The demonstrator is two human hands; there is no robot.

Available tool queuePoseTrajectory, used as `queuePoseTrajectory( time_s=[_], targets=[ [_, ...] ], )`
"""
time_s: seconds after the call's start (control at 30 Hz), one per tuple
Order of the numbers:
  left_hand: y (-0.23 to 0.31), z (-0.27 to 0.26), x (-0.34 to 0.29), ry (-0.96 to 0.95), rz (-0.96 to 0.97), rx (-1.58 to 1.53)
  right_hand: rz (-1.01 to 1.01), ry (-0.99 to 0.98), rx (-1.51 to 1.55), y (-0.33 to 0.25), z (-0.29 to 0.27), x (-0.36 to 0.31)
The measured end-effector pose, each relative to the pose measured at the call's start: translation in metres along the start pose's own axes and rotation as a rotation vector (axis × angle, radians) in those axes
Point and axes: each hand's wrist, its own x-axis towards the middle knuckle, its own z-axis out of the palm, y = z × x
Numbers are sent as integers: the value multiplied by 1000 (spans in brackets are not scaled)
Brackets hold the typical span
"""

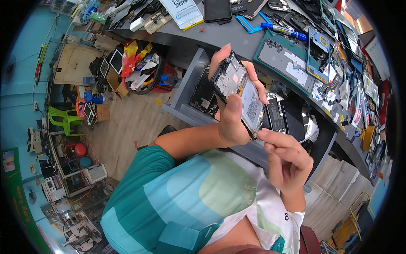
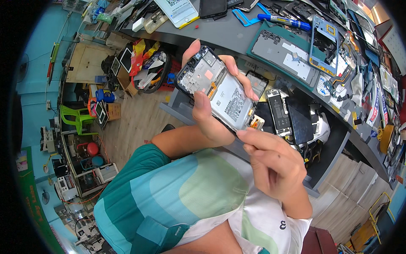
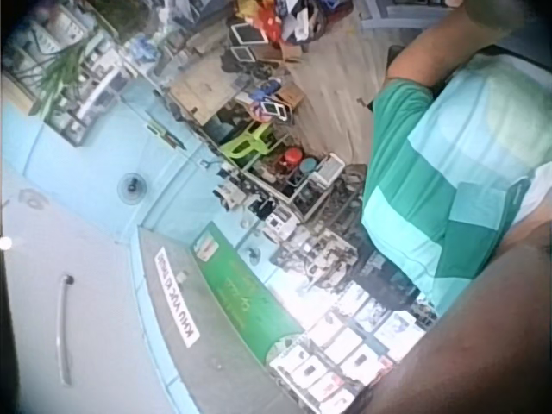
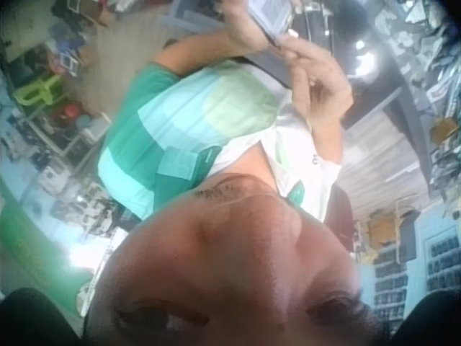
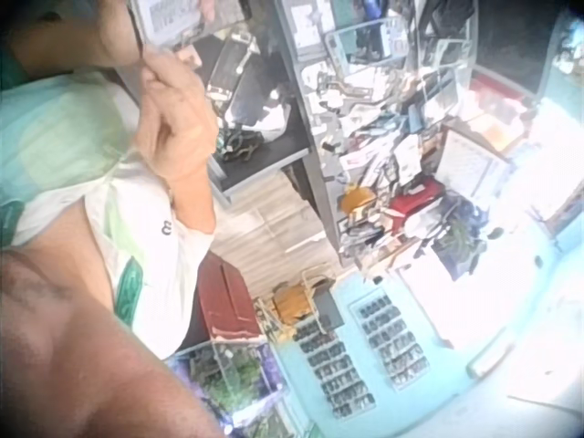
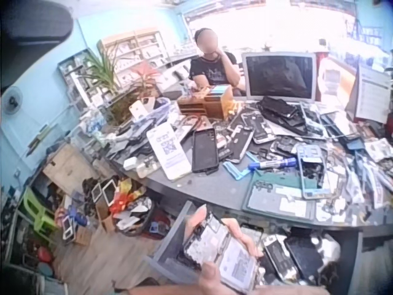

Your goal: The person removes a smartphone battery by prying it out with a screwdriver, then cleans the battery and phone interior with a liquid from a bottle. The person then places a new battery into the phone and secures it with adhesive tape.

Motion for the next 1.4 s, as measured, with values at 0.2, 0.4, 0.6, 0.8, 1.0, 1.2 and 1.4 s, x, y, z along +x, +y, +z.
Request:
queuePoseTrajectory(
  time_s=[0.2, 0.4, 0.6, 0.8, 1.0, 1.2, 1.4],
  targets=[
    [-6, -2, 4, 7, -16, 0, -139, -55, -189, 6, 3, 2],
    [-6, -3, 5, 28, -6, 23, -274, -29, -250, 10, 11, 3],
    [-6, -1, 5, 56, -16, 46, -297, -53, -297, 10, 11, 3],
    [-6, -3, 2, 27, -21, 60, -149, -5, -154, 10, 8, 0],
    [-6, -3, 1, 51, -46, 83, -257, -31, -266, 11, 12, 1],
    [-7, -3, 3, 72, -41, 64, -348, -35, -357, 13, 15, 3],
    [-7, -3, 2, 95, -26, 86, -348, -55, -379, 14, 15, 1]
  ],
)
